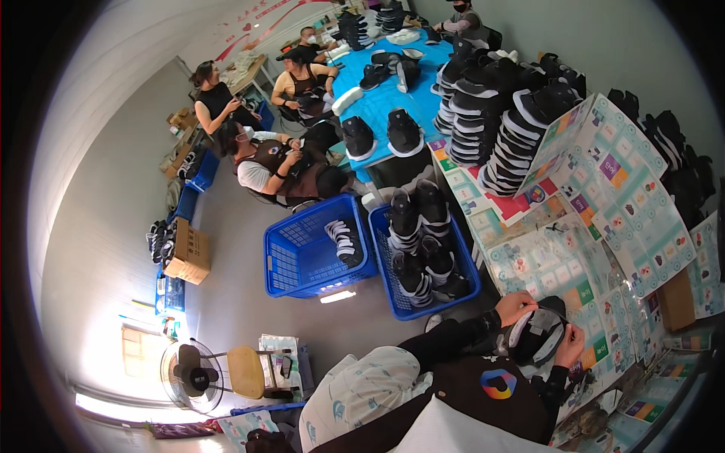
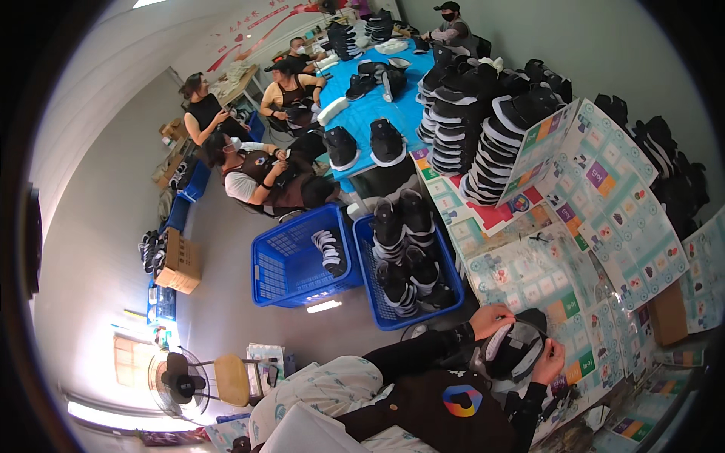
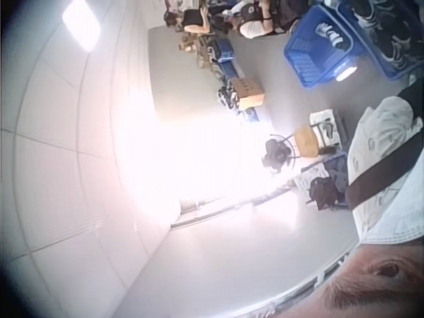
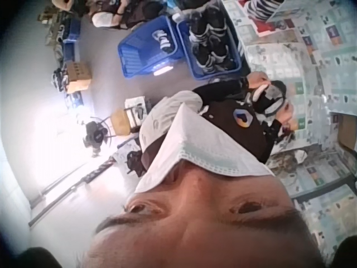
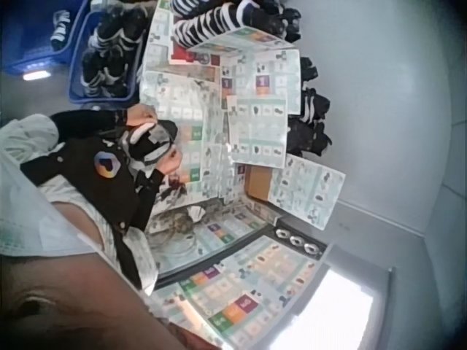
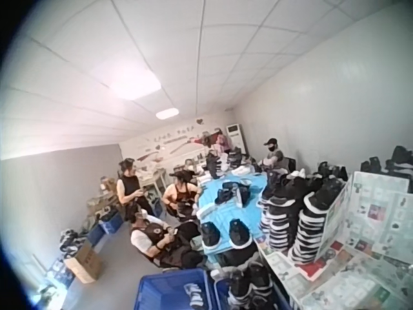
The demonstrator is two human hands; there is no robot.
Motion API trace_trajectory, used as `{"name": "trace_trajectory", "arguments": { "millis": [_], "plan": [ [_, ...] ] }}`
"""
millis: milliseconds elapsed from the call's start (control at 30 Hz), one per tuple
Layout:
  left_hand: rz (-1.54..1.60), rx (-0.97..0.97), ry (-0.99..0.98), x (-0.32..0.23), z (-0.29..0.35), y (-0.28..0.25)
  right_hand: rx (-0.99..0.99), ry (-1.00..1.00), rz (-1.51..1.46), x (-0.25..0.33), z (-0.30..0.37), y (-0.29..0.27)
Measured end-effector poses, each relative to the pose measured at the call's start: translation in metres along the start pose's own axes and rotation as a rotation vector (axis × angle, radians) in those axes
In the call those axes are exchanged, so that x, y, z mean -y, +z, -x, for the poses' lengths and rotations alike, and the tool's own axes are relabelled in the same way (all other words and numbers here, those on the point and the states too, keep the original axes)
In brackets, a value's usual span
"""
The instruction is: Applying adhesive and assembling shoe components in a factory setting.
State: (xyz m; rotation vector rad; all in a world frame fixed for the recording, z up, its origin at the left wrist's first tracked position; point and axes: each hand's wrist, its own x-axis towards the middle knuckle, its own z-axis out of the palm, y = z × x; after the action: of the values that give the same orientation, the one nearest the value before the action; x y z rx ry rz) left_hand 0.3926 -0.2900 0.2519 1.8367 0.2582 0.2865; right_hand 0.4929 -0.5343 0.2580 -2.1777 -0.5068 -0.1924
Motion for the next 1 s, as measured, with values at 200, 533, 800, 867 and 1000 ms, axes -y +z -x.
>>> {"name": "trace_trajectory", "arguments": {
  "millis": [200,533,800,867,1000],
  "plan": [
    [0.144,-0.118,-0.054,0.032,-0.004,-0.017,0.055,0.014,0.113,0.036,-0.01,0.02],
    [0.055,-0.151,-0.186,0.055,-0.014,-0.016,0.117,-0.059,0.162,-0.001,-0.025,0.036],
    [0.402,0.261,-0.548,0.078,-0.032,0.017,0.554,0.619,-0.989,-0.054,-0.045,0.015],
    [0.672,0.272,-0.615,0.043,-0.031,0.018,0.555,0.716,-1.094,-0.059,-0.043,0.002],
    [0.083,0.417,-0.555,0.002,-0.046,0.027,0.632,0.687,-1.156,-0.082,-0.043,-0.023]
  ]
}}
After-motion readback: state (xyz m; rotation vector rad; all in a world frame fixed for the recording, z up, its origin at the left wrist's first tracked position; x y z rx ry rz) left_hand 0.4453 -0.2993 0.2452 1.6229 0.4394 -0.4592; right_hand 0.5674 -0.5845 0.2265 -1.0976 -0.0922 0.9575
